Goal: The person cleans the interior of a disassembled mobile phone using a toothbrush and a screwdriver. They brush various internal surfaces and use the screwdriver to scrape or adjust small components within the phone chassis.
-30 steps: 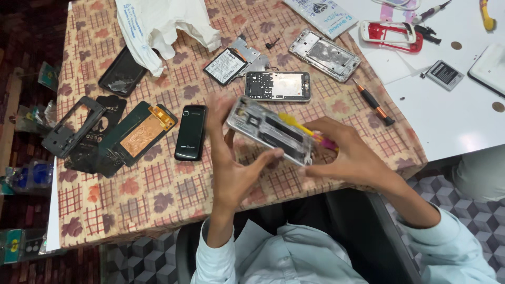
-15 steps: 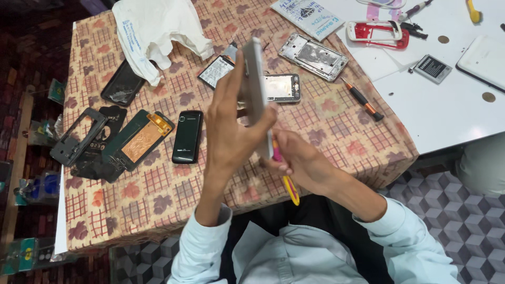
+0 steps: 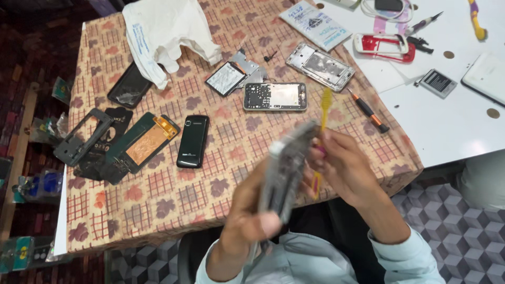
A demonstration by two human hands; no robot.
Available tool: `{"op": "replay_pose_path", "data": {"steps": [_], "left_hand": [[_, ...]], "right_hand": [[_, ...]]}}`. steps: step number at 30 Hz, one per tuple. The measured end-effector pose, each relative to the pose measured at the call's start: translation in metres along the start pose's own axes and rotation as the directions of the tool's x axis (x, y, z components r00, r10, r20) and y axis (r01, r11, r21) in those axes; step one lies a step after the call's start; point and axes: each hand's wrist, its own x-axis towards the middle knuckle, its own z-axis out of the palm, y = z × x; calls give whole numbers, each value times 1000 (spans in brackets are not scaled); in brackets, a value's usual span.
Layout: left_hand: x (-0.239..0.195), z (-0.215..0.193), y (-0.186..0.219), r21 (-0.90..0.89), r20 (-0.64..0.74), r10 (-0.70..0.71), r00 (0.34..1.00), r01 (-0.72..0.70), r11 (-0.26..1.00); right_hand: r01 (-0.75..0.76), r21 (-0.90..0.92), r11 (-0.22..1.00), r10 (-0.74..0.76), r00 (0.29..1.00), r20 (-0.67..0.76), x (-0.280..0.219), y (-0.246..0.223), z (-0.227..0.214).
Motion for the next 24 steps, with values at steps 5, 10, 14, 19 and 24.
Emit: {"op": "replay_pose_path", "data": {"steps": [5,10,14,19,24], "left_hand": [[25,-12,-21,-37,-425,188,885,-225,974],[28,-26,-35,236,-511,430,745,-359,903],[22,-33,-35,236,-546,457,702,-394,888],[21,-39,-35,205,-557,456,694,-416,886],[20,-44,-39,194,-567,455,686,-425,884]], "right_hand": [[270,-481,834,-274,960,65,-26,30,1],[209,-584,785,-162,978,131,-33,58,26],[199,-690,696,-111,979,171,-29,58,35],[245,-769,591,-126,969,212,-24,61,44],[150,-770,620,-58,988,145,-24,64,45]]}}
